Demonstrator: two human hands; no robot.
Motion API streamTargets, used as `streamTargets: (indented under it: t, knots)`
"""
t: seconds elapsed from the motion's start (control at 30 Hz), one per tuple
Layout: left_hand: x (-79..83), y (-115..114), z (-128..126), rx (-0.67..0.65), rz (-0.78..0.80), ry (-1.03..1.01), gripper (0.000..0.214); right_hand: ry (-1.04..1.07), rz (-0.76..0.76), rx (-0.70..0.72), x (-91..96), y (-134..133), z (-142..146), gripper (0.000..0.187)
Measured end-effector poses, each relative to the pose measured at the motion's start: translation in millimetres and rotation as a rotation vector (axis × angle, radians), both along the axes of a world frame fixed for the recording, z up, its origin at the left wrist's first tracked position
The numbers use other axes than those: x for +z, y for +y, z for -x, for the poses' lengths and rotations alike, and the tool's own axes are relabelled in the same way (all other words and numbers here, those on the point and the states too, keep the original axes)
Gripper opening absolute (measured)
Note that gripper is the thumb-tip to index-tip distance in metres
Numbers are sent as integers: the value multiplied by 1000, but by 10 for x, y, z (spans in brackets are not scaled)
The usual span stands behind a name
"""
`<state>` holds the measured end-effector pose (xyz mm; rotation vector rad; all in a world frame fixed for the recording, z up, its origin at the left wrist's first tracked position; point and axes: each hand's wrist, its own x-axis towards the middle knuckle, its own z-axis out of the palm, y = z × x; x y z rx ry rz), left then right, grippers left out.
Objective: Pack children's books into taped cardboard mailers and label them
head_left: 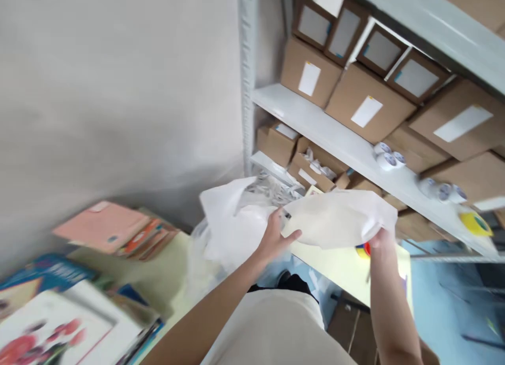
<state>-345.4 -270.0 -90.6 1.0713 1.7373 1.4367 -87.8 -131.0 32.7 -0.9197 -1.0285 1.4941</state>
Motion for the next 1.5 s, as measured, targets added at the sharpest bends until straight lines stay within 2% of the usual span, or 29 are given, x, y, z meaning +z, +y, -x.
streamTargets:
  t: [0.07, 0.13, 0.17, 0.23, 0.33, 0.47, 0.57, 0.63, 0.73, 0.8, 0.87, 0.93, 0.97, 1.07, 1.13, 1.17, 1.33, 1.5]
  knots:
    - [-119, 226, -279, -100, 170, -261, 75, -36, 60, -110, -73, -84, -177, 22]
    - [-233, 428, -490, -244, 322, -438, 56, -82, 105, -237, -213, -164, -408, 22]
    - [-289, 510, -559, -296, 363, -485, 46, -102, 123, -297, -308, -209, -548, 21]
    - [-403, 633, -620, -295, 385, -489, 34, -132, 166, -396, -542, -323, -864, 21]
    - [-571, 753, -589, -184, 393, -258, 25, -193, 280, -460, -965, -554, -1329, 23]
    - [-748, 923, -547, -211, 450, 228, 20, -402, 457, -456, -1553, -837, -1705, 30]
    - [-839, 1038, -606, -201, 534, 492, 26, -559, 453, -443, -1932, -908, -1787, 35]
    - [-876, 1072, -694, -165, 571, 612, 40, -615, 455, -431, -2141, -895, -1802, 36]
    - [-895, 1042, -912, -171, 503, 834, 62, -689, 463, -379, -2397, -866, -1822, 33]
    - [-903, 987, -1116, -275, 444, 996, 65, -760, 448, -363, -2526, -881, -1843, 34]
    - [-933, 923, -1342, -459, 453, 1104, 63, -901, 378, -383, -2614, -931, -1862, 46]
    - [-1000, 860, -1550, -640, 522, 1156, 64, -1112, 229, -321, -2657, -994, -1867, 59]
    - [-1048, 830, -1634, -711, 568, 1167, 65, -1207, 149, -233, -2666, -1018, -1862, 62]
    - [-1216, 753, -1774, -842, 702, 1170, 72, -1367, 3, 157, -2672, -1025, -1817, 67]
    - [-1320, 723, -1783, -892, 780, 1160, 77, -1429, 1, 351, -2677, -974, -1778, 73]
    - [-1362, 718, -1772, -909, 813, 1152, 80, -1455, 21, 401, -2681, -937, -1763, 76]
    - [-1482, 818, -1712, -970, 870, 1108, 86, -1531, 105, 414, -2676, -747, -1757, 76]
    - [-1536, 947, -1719, -969, 825, 1070, 90, -1561, 150, 452, -2635, -663, -1789, 71]
